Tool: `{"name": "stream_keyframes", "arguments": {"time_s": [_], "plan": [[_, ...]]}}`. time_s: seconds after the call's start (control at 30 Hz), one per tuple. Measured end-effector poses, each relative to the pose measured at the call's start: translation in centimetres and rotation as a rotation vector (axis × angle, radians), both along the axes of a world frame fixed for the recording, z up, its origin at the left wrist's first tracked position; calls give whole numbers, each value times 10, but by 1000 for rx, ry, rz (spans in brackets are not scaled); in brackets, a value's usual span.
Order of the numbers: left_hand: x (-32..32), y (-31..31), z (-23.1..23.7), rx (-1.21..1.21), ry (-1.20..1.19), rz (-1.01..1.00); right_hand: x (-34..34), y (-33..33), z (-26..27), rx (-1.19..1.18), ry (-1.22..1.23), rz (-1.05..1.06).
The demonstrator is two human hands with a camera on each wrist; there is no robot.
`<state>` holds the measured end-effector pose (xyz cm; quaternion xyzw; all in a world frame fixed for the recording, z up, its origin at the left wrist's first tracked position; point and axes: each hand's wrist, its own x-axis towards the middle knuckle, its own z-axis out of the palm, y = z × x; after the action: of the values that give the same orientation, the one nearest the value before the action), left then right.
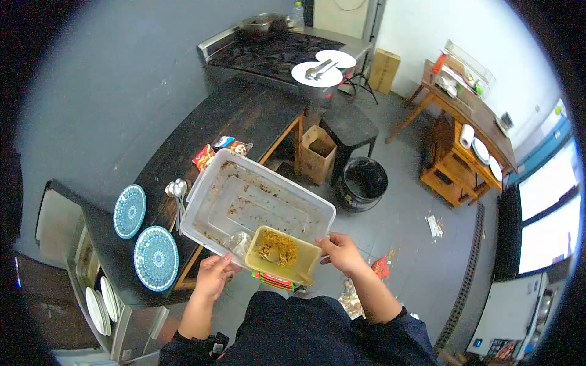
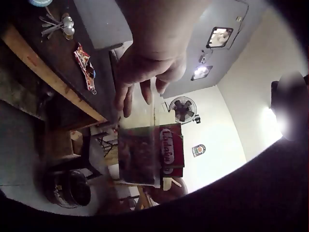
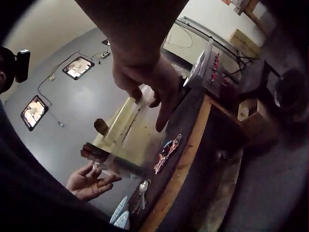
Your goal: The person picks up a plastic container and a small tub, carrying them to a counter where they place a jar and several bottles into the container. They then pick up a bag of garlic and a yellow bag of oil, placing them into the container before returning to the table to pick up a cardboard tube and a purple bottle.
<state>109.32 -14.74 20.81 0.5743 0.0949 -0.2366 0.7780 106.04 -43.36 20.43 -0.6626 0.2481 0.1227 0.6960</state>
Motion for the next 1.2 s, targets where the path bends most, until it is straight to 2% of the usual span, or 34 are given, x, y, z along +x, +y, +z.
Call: {"name": "stream_keyframes", "arguments": {"time_s": [0.2,0.4,0.5,0.53,0.63,0.67,0.8,0.83,0.9,0.97,1.1,1.2], "plan": [[71,-1,-12,-48,40,160,107,-11,-14,87,-4,207],[175,-10,-15,-61,23,275,233,-14,-6,109,-17,280],[227,-18,-16,-173,-4,317,286,-12,11,115,-34,247],[246,-19,-14,-212,-18,269,305,-15,12,116,-37,252],[285,-29,-6,-220,-37,357,355,-21,7,143,-42,251],[289,-26,-2,-164,-69,328,366,-21,8,153,-41,249],[308,-6,-15,-155,-38,436,438,-22,-8,162,-22,173],[310,0,-19,-61,-24,470,455,-21,-12,144,-7,144],[306,6,-19,-27,14,590,501,-23,-45,104,-85,209],[301,9,-15,-58,25,708,541,-17,-52,119,-2,222],[296,10,-10,-17,86,926,613,-9,-90,166,-1,237],[305,2,-7,66,73,989,654,-9,-104,127,-15,256]]}}
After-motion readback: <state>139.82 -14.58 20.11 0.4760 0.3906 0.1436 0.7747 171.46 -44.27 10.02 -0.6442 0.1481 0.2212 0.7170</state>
